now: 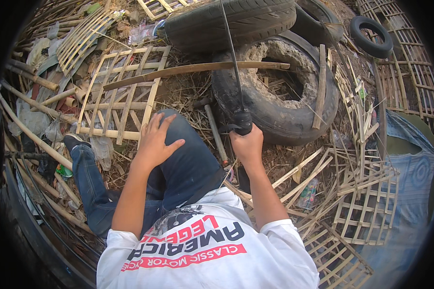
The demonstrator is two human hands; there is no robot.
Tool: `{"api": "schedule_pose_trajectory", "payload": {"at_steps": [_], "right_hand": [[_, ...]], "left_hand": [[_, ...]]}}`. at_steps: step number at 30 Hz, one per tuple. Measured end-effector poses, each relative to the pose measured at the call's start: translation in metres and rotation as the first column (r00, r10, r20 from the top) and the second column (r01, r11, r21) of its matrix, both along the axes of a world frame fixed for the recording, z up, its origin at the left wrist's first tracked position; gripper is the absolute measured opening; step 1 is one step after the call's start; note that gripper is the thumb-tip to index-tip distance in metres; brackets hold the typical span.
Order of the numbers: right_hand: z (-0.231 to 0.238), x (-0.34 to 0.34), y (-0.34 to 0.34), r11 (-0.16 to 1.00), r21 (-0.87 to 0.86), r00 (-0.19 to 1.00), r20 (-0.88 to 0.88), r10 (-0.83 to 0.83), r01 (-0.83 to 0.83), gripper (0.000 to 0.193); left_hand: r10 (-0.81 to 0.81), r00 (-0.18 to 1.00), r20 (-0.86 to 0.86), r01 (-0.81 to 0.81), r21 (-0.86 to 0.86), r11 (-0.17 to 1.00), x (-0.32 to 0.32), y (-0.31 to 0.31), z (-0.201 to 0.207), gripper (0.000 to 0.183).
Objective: The person constructs a lattice structure by cutting a thin wood strip with a machete, hammering it into place on a wooden frame, and checking the alignment.
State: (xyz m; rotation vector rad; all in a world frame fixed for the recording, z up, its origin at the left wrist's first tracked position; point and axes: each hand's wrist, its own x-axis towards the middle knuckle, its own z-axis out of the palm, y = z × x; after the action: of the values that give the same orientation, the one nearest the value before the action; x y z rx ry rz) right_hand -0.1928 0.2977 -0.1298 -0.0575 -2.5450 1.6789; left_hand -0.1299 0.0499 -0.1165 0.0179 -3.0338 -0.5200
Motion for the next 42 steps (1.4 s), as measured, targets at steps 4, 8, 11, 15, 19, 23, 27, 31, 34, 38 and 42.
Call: {"api": "schedule_pose_trajectory", "payload": {"at_steps": [4, 8, 11, 15, 19, 23, 27, 31, 34, 38, 42], "right_hand": [[-0.026, -0.004, 0.003, 1.000, 0.000, 0.995, 0.098, -0.027, 0.027, 0.015], [-0.070, 0.000, 0.018, 0.992, 0.056, 0.983, 0.137, -0.120, 0.114, 0.016], [-0.094, 0.007, 0.024, 0.981, 0.144, 0.978, 0.146, -0.148, 0.127, 0.016], [-0.110, 0.010, 0.022, 0.985, 0.103, 0.981, 0.125, -0.151, 0.139, 0.011], [-0.110, 0.011, 0.020, 0.988, 0.055, 0.981, 0.124, -0.150, 0.144, 0.011], [-0.114, 0.008, 0.020, 0.986, 0.078, 0.983, 0.101, -0.154, 0.146, 0.014], [-0.109, 0.006, 0.019, 0.987, 0.089, 0.978, 0.147, -0.145, 0.132, 0.015], [-0.109, 0.007, 0.010, 0.990, -0.004, 0.973, 0.186, -0.140, 0.143, 0.009], [-0.115, 0.014, 0.010, 0.988, -0.068, 0.948, 0.297, -0.112, 0.138, 0.009], [-0.090, 0.021, 0.005, 0.978, -0.125, 0.867, 0.492, -0.084, 0.165, 0.010], [-0.067, 0.021, 0.008, 0.987, -0.114, 0.909, 0.413, -0.061, 0.118, 0.010]], "left_hand": [[0.025, 0.984, 0.176, -0.007, -0.100, 0.995, -0.039, -0.014, -0.078, 0.074], [0.007, 0.990, 0.139, -0.007, -0.003, 1.000, -0.045, -0.019, -0.090, 0.078], [0.026, 0.991, -0.135, -0.023, 0.026, 0.999, -0.042, -0.024, -0.107, 0.057], [-0.058, 0.895, -0.441, 0.085, 0.041, 0.996, -0.052, -0.022, -0.087, 0.031], [-0.160, 0.831, -0.533, 0.136, -0.084, 0.987, -0.121, -0.007, -0.012, 0.052], [-0.186, 0.906, 0.379, 0.225, -0.062, 0.972, -0.168, -0.027, -0.009, 0.063], [-0.255, 0.947, 0.196, 0.248, 0.060, 0.967, -0.174, -0.036, -0.024, 0.061], [-0.292, 0.951, -0.105, 0.278, -0.125, 0.952, -0.170, -0.034, -0.043, 0.056], [-0.336, 0.901, -0.274, 0.275, -0.237, 0.932, -0.170, -0.033, -0.049, 0.050], [-0.361, 0.866, -0.347, 0.268, -0.288, 0.919, -0.168, -0.035, -0.053, 0.044], [-0.341, 0.807, -0.482, 0.269, -0.215, 0.939, -0.169, -0.030, -0.065, 0.042]]}}
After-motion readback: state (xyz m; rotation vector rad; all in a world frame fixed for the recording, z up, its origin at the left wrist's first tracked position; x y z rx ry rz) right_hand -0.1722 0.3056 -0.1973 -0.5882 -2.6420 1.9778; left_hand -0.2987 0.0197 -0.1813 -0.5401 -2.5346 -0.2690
